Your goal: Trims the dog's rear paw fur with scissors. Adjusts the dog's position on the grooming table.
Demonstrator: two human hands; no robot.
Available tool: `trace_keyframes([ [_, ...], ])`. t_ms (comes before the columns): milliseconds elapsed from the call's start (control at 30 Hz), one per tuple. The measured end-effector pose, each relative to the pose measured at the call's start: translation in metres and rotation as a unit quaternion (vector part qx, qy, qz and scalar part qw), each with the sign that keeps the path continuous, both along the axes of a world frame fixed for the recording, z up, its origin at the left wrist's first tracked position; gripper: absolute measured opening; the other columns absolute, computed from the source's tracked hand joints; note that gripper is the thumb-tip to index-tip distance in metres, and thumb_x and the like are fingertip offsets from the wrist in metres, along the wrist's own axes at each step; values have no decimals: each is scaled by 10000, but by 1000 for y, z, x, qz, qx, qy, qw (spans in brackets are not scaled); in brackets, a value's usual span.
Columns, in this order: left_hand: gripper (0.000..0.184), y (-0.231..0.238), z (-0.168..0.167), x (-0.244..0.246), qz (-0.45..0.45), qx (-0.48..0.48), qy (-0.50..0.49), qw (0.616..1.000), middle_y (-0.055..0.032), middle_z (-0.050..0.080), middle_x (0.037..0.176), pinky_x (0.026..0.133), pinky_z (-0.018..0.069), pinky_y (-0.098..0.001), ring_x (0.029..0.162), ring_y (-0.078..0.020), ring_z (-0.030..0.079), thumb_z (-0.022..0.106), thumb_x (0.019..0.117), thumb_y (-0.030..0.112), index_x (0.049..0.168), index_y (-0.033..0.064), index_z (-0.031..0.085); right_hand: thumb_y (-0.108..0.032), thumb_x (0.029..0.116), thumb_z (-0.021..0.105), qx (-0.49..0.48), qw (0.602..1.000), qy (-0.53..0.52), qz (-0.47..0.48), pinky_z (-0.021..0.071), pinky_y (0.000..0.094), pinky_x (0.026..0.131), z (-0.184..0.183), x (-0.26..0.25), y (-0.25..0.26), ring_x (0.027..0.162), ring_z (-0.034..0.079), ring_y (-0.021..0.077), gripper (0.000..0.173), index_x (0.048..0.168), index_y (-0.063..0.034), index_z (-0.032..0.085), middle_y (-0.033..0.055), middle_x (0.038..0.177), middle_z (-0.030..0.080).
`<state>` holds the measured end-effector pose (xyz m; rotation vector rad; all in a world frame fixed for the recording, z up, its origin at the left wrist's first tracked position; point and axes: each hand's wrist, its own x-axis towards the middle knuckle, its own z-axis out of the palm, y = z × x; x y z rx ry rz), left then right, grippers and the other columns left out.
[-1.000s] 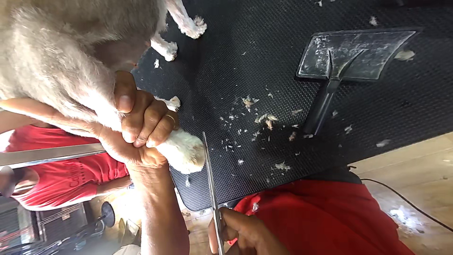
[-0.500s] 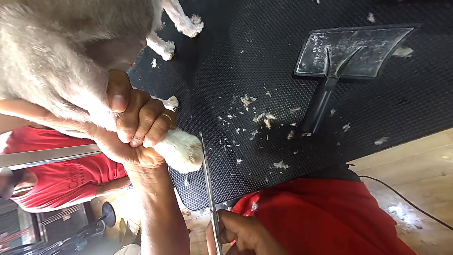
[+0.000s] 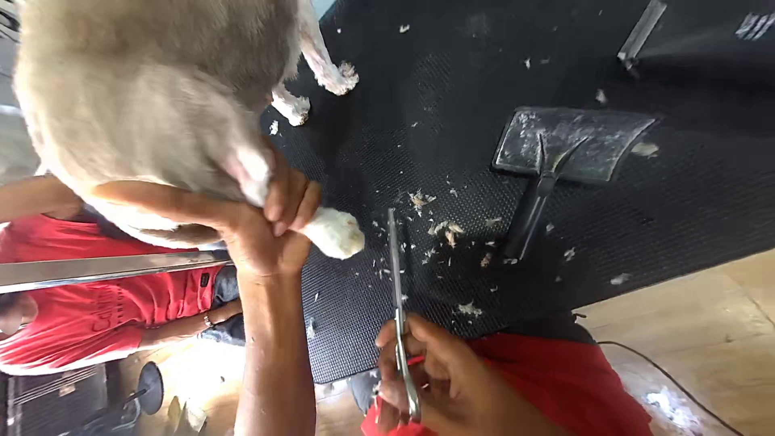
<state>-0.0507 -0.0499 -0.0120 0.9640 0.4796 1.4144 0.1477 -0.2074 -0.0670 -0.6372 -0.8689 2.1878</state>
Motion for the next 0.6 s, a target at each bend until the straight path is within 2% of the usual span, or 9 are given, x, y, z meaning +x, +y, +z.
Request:
trace_keyframes([
  [67,695,11,-11,5,26,-4,80,996,100,450,558,466,398,-208,460,-47,422,495,787,876,819,191,606,-77,989,642,33,999,-42,0,667,381,723,-13,14,11,825,737,200,426,1356,29,453,80,1032,666],
  [167,613,27,-34,2,58,-12,179,982,101,584,681,635,523,-251,621,-58,570,510,832,823,907,232,653,-100,976,649,28,995,-94,-20,673,409,737,-26,37,22,825,745,220,459,1384,-13,458,65,1025,685],
  [233,521,32,-47,-2,89,-26,223,970,21,691,866,815,586,-328,812,-122,671,623,911,655,1075,161,652,-95,959,665,16,992,-119,-33,672,422,740,-31,51,27,820,743,251,478,1387,-32,462,86,1031,686],
  [267,482,34,-51,-3,95,-27,241,966,-19,714,970,903,586,-364,921,-157,693,637,956,559,1153,119,623,-87,957,669,12,991,-130,-41,672,419,734,-32,57,31,815,742,258,480,1387,-36,464,92,1026,683],
  [333,413,36,-57,-3,104,-3,254,962,-106,713,1157,1037,535,-447,1113,-237,678,641,1012,362,1259,37,575,-109,958,683,7,988,-145,-56,673,416,726,-34,66,34,806,742,264,487,1387,-35,466,98,1014,679],
  [367,437,36,-60,-4,105,8,242,965,-130,677,1243,1091,496,-476,1197,-260,639,659,1008,318,1306,20,544,-108,955,682,5,987,-150,-60,675,421,720,-35,70,36,799,744,270,486,1385,-29,467,103,1008,683],
  [467,449,27,-68,-2,126,50,157,978,-95,670,1274,1092,489,-493,1224,-234,621,773,918,264,1283,67,601,-57,940,686,-3,987,-143,-70,671,414,679,-38,77,39,759,735,261,464,1355,-11,485,104,999,678],
  [533,435,25,-66,5,136,72,99,983,-35,695,1194,1050,513,-476,1167,-192,644,805,874,363,1210,141,639,-50,937,692,-9,988,-139,-68,669,405,661,-38,78,43,740,730,251,454,1340,2,490,99,997,678],
  [600,452,24,-61,15,134,76,26,988,-47,707,1184,1037,520,-494,1158,-217,655,810,854,410,1203,165,659,-27,930,692,-24,988,-142,-61,673,419,666,-39,78,46,742,732,256,465,1345,5,483,101,1017,671],
])
